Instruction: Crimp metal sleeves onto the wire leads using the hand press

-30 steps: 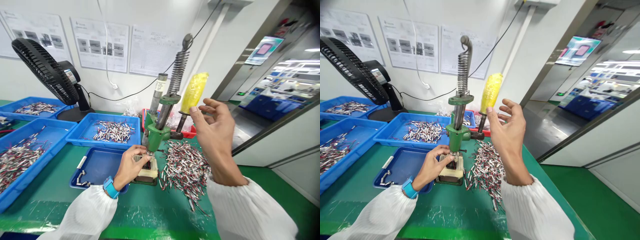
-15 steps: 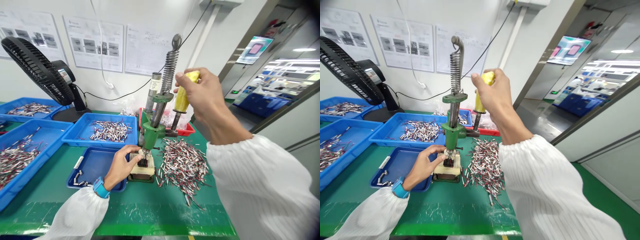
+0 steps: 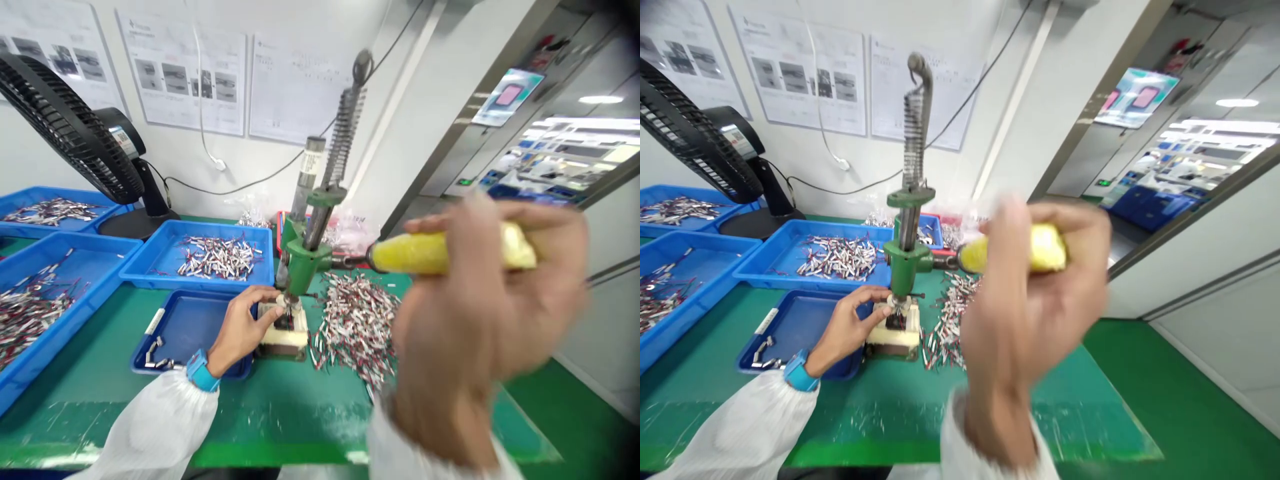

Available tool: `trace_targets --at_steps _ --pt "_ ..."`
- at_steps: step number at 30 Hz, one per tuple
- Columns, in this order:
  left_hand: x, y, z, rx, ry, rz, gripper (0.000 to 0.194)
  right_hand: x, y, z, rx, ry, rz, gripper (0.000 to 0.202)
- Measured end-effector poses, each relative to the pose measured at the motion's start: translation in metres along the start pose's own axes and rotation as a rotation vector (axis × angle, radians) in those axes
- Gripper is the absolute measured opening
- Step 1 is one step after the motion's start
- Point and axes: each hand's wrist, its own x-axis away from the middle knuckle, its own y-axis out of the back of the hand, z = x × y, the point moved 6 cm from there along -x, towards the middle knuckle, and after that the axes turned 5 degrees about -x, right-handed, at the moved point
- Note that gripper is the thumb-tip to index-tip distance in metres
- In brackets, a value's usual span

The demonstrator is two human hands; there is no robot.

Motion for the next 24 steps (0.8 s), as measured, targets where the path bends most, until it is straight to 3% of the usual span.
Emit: trace_targets --at_steps 2,4,6,9,10,13,15,17,20,22,24 --pt "0.0 0.0 -0.002 -0.007 0.001 0.014 0.02 0.015 0.018 0.012 -0.002 0.043 -0.103 0.018" --pt "0.0 0.001 -0.005 -0.02 0.006 -0.006 0.021 0.013 0.022 0.011 0.01 0.026 0.019 0.022" --pt "0.0 0.001 -0.007 -0.029 0.002 -0.034 0.022 0.013 0.033 -0.004 0.019 -0.004 0.062 0.026" --pt "-0.003 -0.005 -0.01 -0.004 0.002 -0.026 0.024 0.046 0.067 -0.043 0.115 -0.075 -0.112 0.021" --pt "-0.005 -0.008 -0.01 0.014 0.01 -0.019 0.021 0.066 0.07 -0.061 0.169 -0.136 -0.044 0.019" --pt "-0.014 -0.014 -0.009 0.101 0.056 0.007 0.012 0.145 0.048 -0.112 0.272 -0.308 0.554 0.022" --pt "-0.02 -0.018 -0.009 0.177 0.1 0.071 0.014 0.188 0.034 -0.131 0.393 -0.325 0.819 0.024" --pt "-0.023 -0.02 -0.012 0.215 0.137 0.195 0.018 0.209 0.021 -0.139 0.561 -0.303 0.936 0.03" --pt "-0.024 -0.015 -0.015 0.144 0.108 0.385 0.02 0.211 0.006 -0.144 0.752 -0.301 1.007 0.031" --pt "-0.031 0.004 -0.012 0.019 0.047 0.337 0.02 0.206 -0.001 -0.148 0.824 -0.307 1.015 0.029" --pt "-0.041 0.039 -0.004 -0.156 -0.003 0.117 0.025 0.2 -0.004 -0.153 0.863 -0.298 0.992 0.03"
